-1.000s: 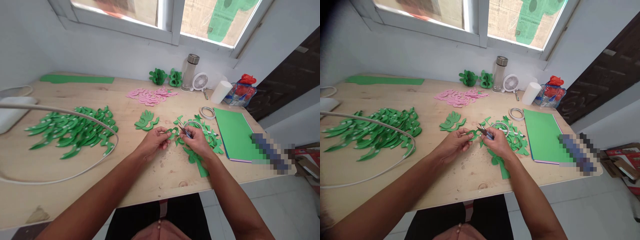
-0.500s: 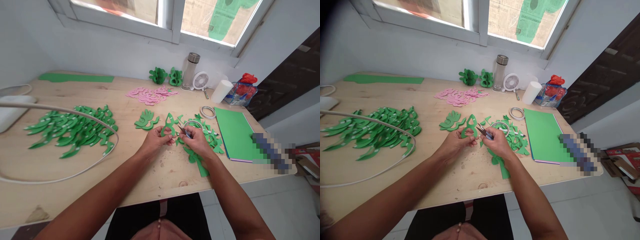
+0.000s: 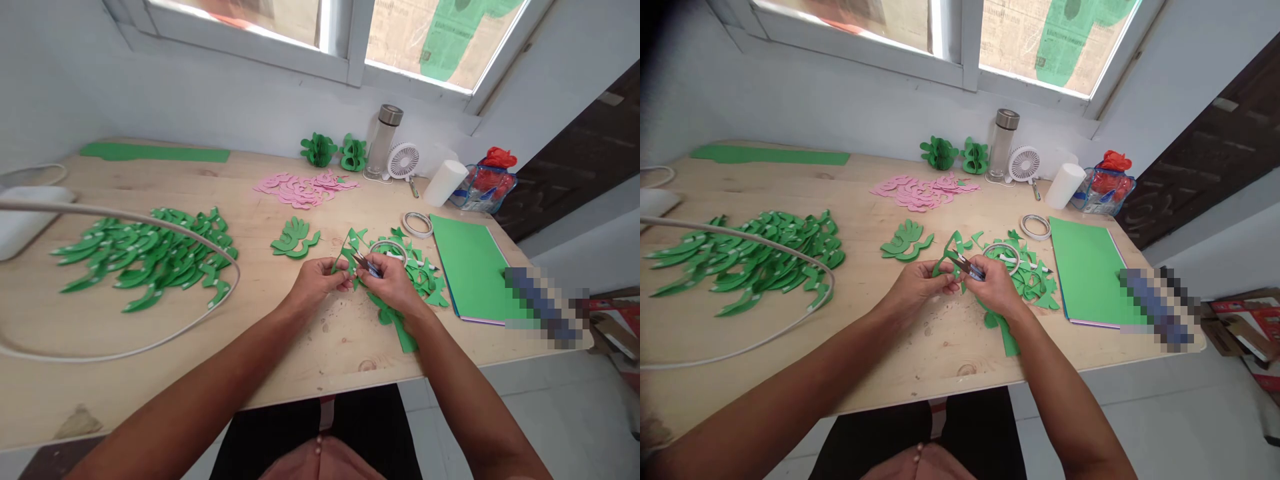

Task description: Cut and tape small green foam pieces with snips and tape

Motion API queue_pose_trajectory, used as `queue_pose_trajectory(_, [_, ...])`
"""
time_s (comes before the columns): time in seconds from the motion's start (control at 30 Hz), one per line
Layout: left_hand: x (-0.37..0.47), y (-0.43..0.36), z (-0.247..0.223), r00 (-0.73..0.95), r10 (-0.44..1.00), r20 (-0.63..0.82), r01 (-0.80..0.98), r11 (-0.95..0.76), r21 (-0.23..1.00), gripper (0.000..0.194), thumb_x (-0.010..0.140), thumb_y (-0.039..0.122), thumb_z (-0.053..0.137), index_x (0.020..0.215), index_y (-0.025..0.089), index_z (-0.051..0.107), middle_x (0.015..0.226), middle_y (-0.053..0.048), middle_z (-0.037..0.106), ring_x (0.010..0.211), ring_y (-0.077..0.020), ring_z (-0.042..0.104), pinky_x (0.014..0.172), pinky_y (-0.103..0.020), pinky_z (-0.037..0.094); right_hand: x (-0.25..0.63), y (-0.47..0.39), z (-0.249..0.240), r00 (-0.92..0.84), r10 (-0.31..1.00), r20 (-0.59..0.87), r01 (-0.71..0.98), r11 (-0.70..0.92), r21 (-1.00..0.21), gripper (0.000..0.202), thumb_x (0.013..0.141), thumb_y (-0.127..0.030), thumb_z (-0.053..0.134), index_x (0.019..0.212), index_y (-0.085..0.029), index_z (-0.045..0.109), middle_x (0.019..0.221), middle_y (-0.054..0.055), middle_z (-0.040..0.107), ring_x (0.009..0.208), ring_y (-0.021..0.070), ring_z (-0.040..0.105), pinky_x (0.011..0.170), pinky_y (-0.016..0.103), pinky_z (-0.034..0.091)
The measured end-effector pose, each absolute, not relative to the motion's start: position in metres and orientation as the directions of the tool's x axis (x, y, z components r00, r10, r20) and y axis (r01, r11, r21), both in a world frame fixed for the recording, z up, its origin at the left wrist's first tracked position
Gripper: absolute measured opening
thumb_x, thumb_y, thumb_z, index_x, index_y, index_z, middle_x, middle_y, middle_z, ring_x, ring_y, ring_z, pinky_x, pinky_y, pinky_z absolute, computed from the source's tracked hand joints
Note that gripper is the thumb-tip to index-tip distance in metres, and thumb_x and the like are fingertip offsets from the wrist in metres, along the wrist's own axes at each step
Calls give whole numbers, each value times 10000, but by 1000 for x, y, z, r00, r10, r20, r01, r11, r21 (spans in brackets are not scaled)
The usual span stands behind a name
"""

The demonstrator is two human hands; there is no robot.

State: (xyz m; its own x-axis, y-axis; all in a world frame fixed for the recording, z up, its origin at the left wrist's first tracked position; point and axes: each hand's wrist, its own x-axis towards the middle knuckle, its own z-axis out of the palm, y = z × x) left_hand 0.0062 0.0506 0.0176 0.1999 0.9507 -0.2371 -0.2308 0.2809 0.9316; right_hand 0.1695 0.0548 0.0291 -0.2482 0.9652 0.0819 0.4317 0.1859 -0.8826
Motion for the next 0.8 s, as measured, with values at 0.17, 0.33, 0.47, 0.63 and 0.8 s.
queue_pose_trajectory(0.17, [7,50,19,209,950,-234,-219,278,935,206,594,261,741,711,138,625,619,-24,654,566,-134,611,590,-270,495,170,56,27,-256,963,84,448,195,-872,51,717,-222,559,702,-174,569,582,-49,471,540,96,398,506,218,284])
queue_pose_trajectory(0.33, [7,49,19,205,951,-233,-241,279,929,184,593,235,739,708,148,624,599,-16,650,552,-135,606,573,-269,498,170,56,26,-257,962,90,466,205,-861,45,720,-218,555,706,-176,562,590,-47,472,550,99,406,515,218,296])
queue_pose_trajectory(0.47, [8,50,19,212,947,-243,-252,293,922,166,598,215,731,703,143,624,595,-10,648,543,-123,599,579,-258,489,171,56,25,-261,960,101,486,221,-846,43,723,-217,553,716,-177,565,602,-43,478,561,103,420,524,220,312])
queue_pose_trajectory(0.63, [7,49,20,220,946,-239,-246,290,925,142,609,218,725,684,140,632,595,-9,649,546,-116,596,587,-251,480,171,56,23,-251,962,107,496,223,-839,43,723,-223,557,717,-180,558,600,-45,481,560,106,425,522,221,317])
queue_pose_trajectory(0.8, [7,49,21,229,949,-216,-198,263,944,139,618,232,713,682,134,639,563,-13,634,545,-124,592,570,-251,474,170,56,25,-261,959,111,519,236,-821,47,730,-220,551,728,-177,569,604,-44,496,558,105,432,533,223,324])
